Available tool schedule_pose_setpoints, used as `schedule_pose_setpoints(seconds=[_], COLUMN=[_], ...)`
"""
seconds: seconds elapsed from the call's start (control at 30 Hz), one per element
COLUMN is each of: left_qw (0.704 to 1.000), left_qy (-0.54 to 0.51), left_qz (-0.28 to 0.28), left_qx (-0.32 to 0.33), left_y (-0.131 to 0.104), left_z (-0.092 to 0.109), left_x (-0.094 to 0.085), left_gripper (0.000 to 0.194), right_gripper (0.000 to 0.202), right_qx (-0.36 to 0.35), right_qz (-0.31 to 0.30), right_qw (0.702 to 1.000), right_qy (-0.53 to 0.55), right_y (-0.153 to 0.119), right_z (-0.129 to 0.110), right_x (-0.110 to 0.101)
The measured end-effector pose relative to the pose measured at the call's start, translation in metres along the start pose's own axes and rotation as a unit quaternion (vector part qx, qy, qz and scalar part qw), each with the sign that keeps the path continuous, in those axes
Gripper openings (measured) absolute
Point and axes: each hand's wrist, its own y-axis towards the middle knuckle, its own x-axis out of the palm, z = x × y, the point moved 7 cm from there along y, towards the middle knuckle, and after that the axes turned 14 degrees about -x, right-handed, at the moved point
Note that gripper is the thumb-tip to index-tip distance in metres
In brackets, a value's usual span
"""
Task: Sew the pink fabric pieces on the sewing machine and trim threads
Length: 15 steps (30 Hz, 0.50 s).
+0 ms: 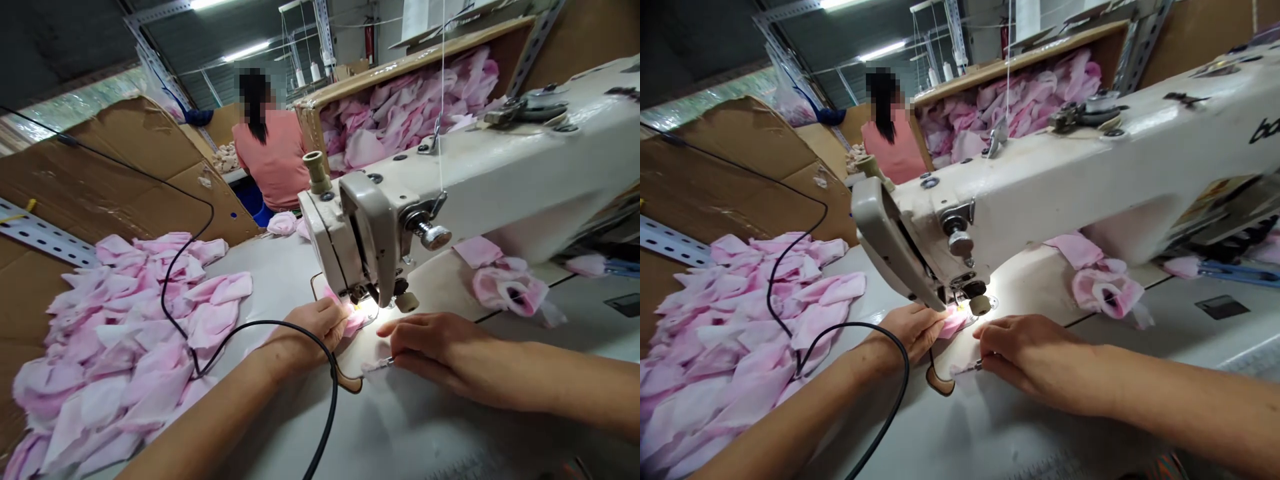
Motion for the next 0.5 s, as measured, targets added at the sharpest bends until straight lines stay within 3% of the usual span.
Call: schedule_pose_setpoints(seconds=[0.2, 0.5], left_qw=[1.0, 0.998], left_qy=[-0.011, 0.044], left_qz=[0.014, 0.046], left_qx=[-0.012, 0.009], left_y=[-0.007, -0.012], left_z=[-0.01, 0.005], left_x=[0.008, -0.003], left_gripper=[0.018, 0.011], right_gripper=[0.014, 0.014], right_qx=[-0.009, -0.069], right_qz=[-0.028, -0.037], right_qw=[1.0, 0.994], right_qy=[0.004, -0.078], right_y=[0.023, 0.034], right_z=[0.006, 0.006], right_x=[0.006, 0.009])
